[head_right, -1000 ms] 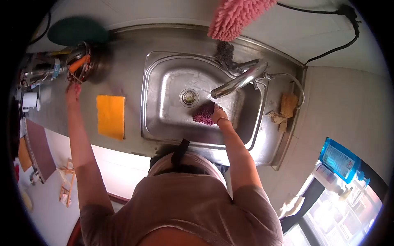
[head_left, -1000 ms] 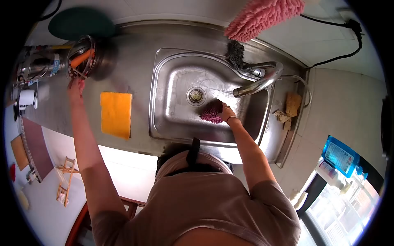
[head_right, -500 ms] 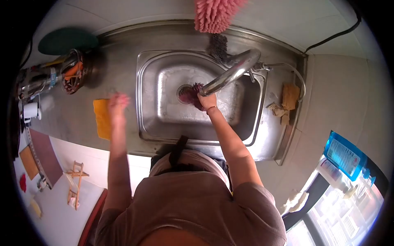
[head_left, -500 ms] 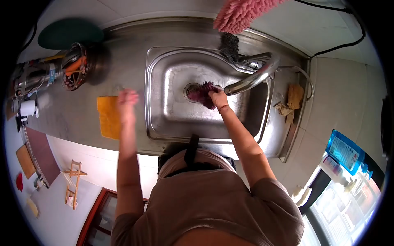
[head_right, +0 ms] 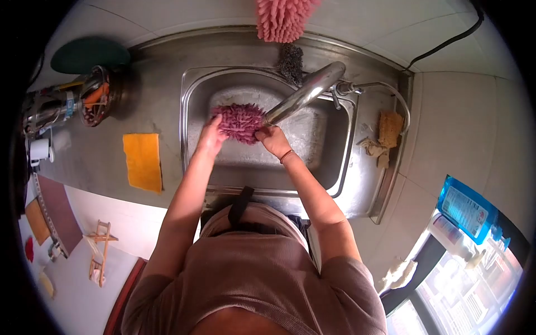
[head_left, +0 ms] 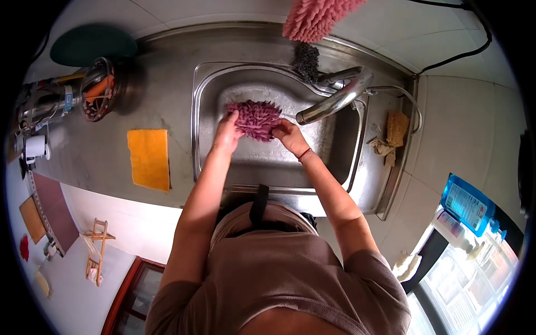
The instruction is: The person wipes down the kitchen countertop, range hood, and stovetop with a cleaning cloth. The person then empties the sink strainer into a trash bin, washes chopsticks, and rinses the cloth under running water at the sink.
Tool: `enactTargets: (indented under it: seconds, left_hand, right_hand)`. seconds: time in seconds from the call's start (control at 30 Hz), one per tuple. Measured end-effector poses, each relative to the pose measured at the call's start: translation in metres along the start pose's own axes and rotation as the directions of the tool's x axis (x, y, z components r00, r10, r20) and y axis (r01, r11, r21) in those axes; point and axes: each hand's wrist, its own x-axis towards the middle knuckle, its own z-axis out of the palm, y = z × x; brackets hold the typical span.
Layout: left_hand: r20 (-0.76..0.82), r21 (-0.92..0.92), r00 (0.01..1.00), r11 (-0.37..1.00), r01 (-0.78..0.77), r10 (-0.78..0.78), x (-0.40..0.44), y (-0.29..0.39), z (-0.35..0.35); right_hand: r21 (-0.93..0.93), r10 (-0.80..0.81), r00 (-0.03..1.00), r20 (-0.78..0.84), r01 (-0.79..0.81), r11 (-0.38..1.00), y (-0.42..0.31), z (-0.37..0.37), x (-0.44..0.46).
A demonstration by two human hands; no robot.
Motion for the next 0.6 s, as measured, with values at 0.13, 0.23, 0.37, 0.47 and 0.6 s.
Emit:
enactTargets:
  seconds: [0.13, 0.23, 0.37, 0.47, 0.6]
  left_hand:
    - [-0.009, 0.437, 0.922, 0.831, -0.345, 0.387, -0.032, 0.024, -0.024]
    - [0.076, 0.64, 0.809, 0.594, -0.488, 0.583, -0.056, 0.048, -0.046]
    - [0.161, 0.837, 0.712, 0.288, -0.466, 0.684, -0.053, 0.077, -0.083]
    - [0.413, 0.864, 0.522, -0.138, -0.485, 0.746, -0.022, 0.074, -0.115]
    - [0.504, 0.862, 0.501, -0.376, -0.339, 0.703, -0.003, 0.064, -0.131]
  right_hand:
    - [-0.558, -0.016, 1.0, 0.015, 0.022, 0.829, 0.068, 0.005, 0.021]
    - [-0.706, -0.018, 0.997, 0.076, 0.067, 0.705, 0.096, 0.034, 0.039]
    - [-0.843, 0.084, 0.99, 0.117, 0.054, 0.536, 0.117, 0.069, 0.07]
    - [-0.933, 0.165, 0.982, 0.09, 0.025, 0.36, 0.12, 0.078, 0.085]
    - [-0.967, 0.234, 0.97, 0.07, 0.008, 0.254, 0.121, 0.085, 0.096]
